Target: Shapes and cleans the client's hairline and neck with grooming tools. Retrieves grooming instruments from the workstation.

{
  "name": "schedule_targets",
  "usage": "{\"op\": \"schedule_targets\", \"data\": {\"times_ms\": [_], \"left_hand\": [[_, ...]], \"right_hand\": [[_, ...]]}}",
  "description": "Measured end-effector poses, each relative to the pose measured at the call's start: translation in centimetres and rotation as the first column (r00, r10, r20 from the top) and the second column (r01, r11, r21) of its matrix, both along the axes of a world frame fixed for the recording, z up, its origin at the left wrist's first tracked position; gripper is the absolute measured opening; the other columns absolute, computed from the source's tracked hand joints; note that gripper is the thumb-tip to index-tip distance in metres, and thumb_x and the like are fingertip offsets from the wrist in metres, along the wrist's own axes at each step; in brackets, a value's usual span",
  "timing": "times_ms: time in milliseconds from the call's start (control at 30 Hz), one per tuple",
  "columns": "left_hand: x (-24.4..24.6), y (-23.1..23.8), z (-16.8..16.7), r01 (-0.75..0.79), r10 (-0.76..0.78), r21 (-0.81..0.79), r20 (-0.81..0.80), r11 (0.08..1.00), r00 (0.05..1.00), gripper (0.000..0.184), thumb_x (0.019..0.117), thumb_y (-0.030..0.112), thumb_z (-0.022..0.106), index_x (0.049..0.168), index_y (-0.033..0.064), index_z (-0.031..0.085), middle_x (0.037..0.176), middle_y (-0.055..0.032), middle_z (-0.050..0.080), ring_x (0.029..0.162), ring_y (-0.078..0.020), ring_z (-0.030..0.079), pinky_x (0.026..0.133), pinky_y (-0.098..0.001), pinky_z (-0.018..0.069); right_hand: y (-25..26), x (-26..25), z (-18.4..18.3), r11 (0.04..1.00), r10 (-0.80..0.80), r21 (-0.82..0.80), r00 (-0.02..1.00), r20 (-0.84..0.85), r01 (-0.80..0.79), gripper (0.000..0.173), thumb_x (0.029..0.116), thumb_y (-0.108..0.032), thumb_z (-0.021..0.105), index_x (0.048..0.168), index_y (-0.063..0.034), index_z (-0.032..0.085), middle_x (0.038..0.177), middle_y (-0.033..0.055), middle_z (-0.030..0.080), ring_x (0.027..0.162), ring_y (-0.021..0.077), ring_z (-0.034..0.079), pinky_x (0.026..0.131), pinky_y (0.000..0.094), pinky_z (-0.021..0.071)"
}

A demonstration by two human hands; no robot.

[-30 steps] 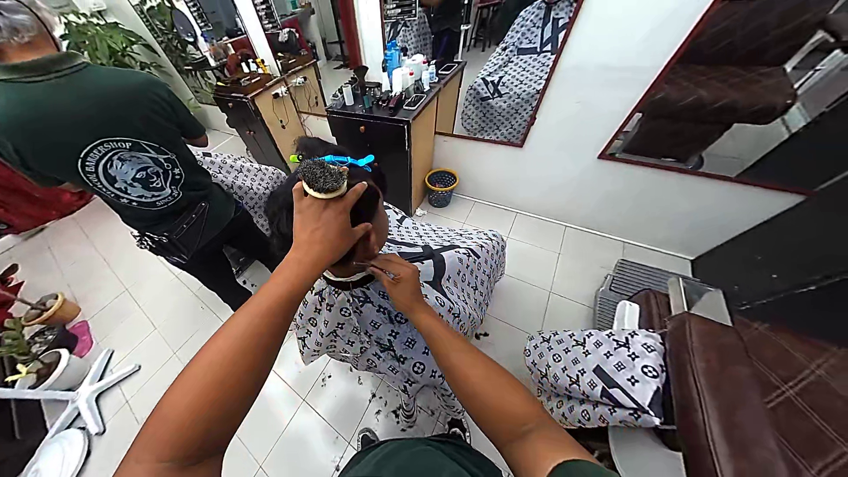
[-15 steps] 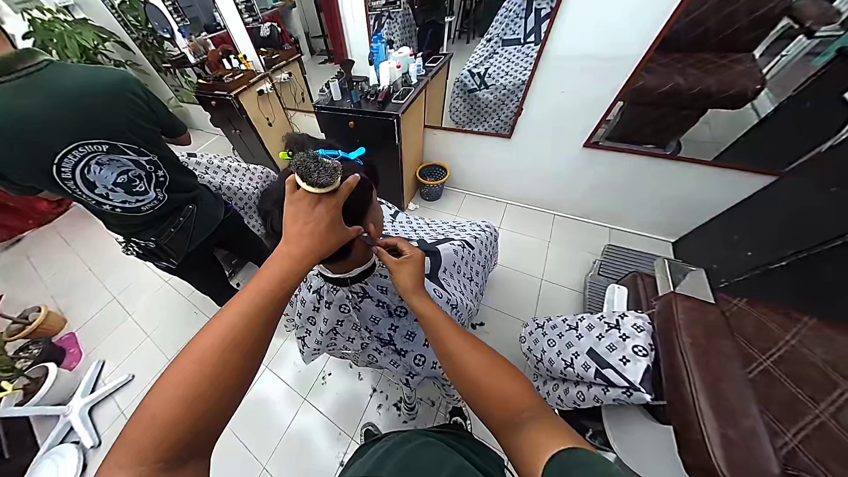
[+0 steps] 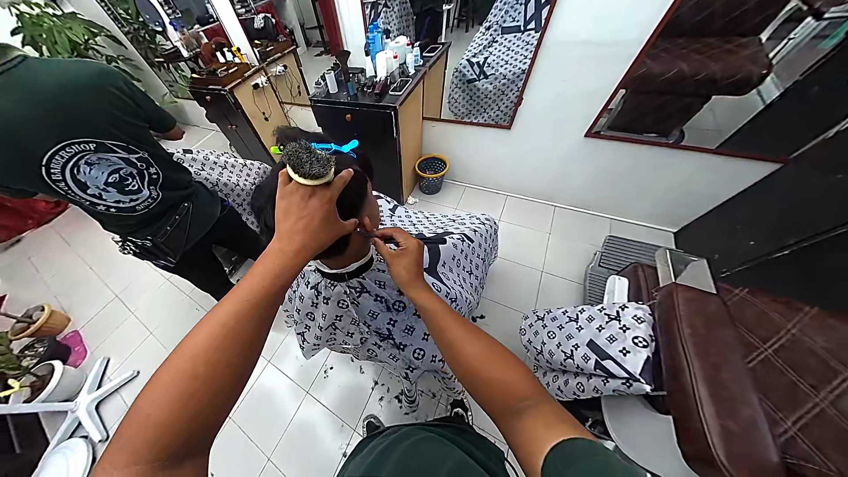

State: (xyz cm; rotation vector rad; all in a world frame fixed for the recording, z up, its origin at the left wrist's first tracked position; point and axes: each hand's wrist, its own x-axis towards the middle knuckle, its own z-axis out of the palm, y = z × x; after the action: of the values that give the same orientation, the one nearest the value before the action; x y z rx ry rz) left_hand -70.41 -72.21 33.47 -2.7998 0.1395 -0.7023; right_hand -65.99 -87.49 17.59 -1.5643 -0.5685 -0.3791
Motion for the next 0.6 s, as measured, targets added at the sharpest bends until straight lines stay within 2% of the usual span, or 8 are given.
{"op": "schedule_targets", "data": {"times_ms": [233,300,400,600], "left_hand": [[0.2,0.1,0.1,-0.002,0.002,-0.007,0.001,1.0,1.0,0.074,0.075,0.057,0.077,0.14,0.0246,0.064,0.141,-0.0153,0.06,0.124,-0.0378,0.058,0.103,-0.0616,0.0372],[0.2,0.2,0.1,0.011,-0.011,-0.024,0.003,1.0,1.0,0.073,0.0756,0.056,0.078,0.139,0.0234,0.064,0.142,-0.0161,0.059,0.124,-0.0395,0.058,0.103,-0.0632,0.0373],[0.3,0.3,0.0,0.016,-0.016,-0.031,0.006,0.999,1.0,0.073,0.0758,0.056,0.078,0.14,0.0239,0.064,0.142,-0.0165,0.059,0.125,-0.04,0.058,0.104,-0.0638,0.0359],[0.3,0.4,0.0,0.006,-0.006,-0.025,0.002,1.0,1.0,0.073,0.076,0.057,0.077,0.141,0.0254,0.063,0.143,-0.015,0.059,0.125,-0.0387,0.058,0.104,-0.0637,0.0357]], "right_hand": [[-0.5,0.3,-0.2,0.994,-0.014,-0.109,0.988,0.155,0.031,0.015,0.0856,0.001,0.077,0.101,0.0017,0.077,0.102,0.0158,0.075,0.1,0.0264,0.072,0.092,0.0397,0.0577],[-0.5,0.5,-0.3,0.991,-0.025,-0.125,0.974,0.223,0.054,0.014,0.0849,0.001,0.076,0.099,0.0008,0.077,0.1,0.0145,0.075,0.097,0.0261,0.072,0.09,0.0389,0.0578],[-0.6,0.9,-0.3,0.99,-0.043,-0.121,0.971,0.237,0.074,0.012,0.0865,-0.001,0.077,0.099,-0.0008,0.077,0.1,0.0127,0.075,0.097,0.0235,0.071,0.09,0.0361,0.0581],[-0.8,1.3,-0.6,0.977,-0.03,-0.187,0.932,0.362,0.104,0.012,0.0852,0.001,0.075,0.097,-0.0009,0.077,0.098,0.0124,0.076,0.095,0.0254,0.071,0.089,0.037,0.0574]]}}
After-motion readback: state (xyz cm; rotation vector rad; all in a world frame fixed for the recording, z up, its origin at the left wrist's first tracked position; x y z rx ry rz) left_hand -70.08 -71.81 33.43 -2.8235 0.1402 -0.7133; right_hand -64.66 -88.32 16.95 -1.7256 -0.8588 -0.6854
